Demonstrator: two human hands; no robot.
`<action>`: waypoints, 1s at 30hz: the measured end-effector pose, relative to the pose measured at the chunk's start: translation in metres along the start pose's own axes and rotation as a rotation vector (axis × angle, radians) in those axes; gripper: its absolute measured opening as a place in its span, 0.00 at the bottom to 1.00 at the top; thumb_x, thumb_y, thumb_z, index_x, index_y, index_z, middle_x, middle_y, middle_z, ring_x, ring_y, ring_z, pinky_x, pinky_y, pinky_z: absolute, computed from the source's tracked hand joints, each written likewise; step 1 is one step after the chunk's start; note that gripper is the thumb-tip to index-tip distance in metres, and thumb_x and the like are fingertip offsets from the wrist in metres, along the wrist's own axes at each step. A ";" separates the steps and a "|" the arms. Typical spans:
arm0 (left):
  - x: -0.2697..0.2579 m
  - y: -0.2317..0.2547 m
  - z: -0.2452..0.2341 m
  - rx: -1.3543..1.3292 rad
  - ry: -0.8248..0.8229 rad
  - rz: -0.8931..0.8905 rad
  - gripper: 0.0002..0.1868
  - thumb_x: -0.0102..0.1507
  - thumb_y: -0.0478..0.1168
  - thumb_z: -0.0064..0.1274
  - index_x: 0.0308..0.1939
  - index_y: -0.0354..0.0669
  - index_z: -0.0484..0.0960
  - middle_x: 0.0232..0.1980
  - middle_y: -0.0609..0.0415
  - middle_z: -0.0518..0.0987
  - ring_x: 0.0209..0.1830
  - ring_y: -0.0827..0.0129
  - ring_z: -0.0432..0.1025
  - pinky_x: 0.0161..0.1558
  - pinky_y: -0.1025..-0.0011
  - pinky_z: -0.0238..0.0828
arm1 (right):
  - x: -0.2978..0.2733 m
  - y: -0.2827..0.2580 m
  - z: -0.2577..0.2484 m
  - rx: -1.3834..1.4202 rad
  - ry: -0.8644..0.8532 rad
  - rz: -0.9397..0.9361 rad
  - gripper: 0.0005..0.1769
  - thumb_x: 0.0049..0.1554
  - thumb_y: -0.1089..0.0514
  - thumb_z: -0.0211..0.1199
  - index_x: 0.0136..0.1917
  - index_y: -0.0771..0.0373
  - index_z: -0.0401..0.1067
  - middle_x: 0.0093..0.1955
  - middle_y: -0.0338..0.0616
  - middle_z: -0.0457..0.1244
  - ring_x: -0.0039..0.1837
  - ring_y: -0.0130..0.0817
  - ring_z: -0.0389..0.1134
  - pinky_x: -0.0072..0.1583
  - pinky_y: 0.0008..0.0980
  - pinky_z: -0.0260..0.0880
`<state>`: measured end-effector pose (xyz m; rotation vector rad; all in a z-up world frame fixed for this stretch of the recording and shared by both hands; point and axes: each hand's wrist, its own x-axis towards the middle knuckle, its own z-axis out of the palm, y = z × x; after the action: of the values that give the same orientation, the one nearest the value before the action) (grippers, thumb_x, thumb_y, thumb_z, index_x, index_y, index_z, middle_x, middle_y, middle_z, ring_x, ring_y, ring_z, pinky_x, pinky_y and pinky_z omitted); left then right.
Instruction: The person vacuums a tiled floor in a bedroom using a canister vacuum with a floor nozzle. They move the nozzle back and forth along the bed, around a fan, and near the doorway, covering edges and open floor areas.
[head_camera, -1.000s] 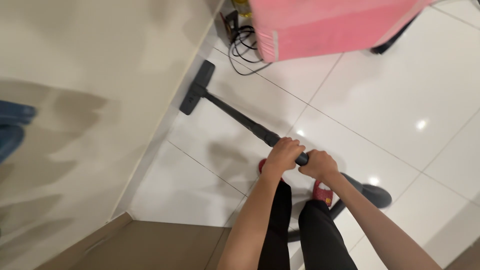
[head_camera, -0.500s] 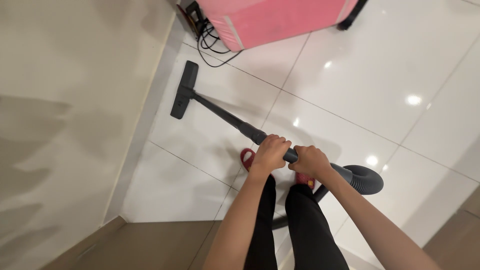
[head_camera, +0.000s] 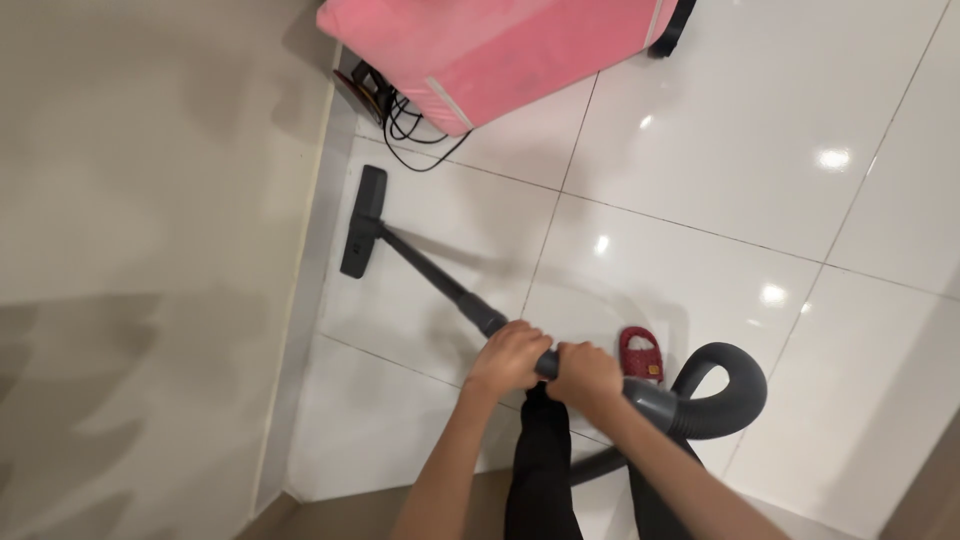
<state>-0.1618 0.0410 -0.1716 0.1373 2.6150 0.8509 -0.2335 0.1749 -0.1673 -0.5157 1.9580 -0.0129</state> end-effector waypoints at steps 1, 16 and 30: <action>0.000 -0.014 -0.001 0.006 -0.003 0.006 0.14 0.41 0.32 0.54 0.31 0.42 0.75 0.28 0.52 0.73 0.35 0.57 0.71 0.46 0.64 0.69 | 0.007 -0.012 -0.001 0.007 0.005 0.001 0.29 0.38 0.37 0.60 0.50 0.52 0.73 0.43 0.48 0.67 0.50 0.49 0.70 0.51 0.44 0.71; 0.017 -0.013 0.000 0.062 -0.108 -0.088 0.17 0.42 0.32 0.57 0.36 0.41 0.77 0.30 0.51 0.75 0.37 0.56 0.72 0.46 0.62 0.69 | -0.005 0.000 -0.024 -0.032 0.099 -0.137 0.29 0.40 0.40 0.60 0.52 0.56 0.72 0.45 0.53 0.67 0.52 0.53 0.69 0.52 0.48 0.71; 0.002 -0.013 -0.014 0.151 0.057 0.004 0.25 0.40 0.40 0.58 0.41 0.40 0.78 0.32 0.50 0.76 0.39 0.56 0.72 0.49 0.61 0.66 | -0.038 -0.015 -0.039 -0.045 0.265 -0.257 0.22 0.40 0.49 0.56 0.48 0.57 0.71 0.37 0.50 0.66 0.45 0.52 0.70 0.46 0.45 0.72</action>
<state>-0.1685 0.0234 -0.1696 0.1617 2.7328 0.6678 -0.2492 0.1665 -0.1141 -0.8273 2.1390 -0.2090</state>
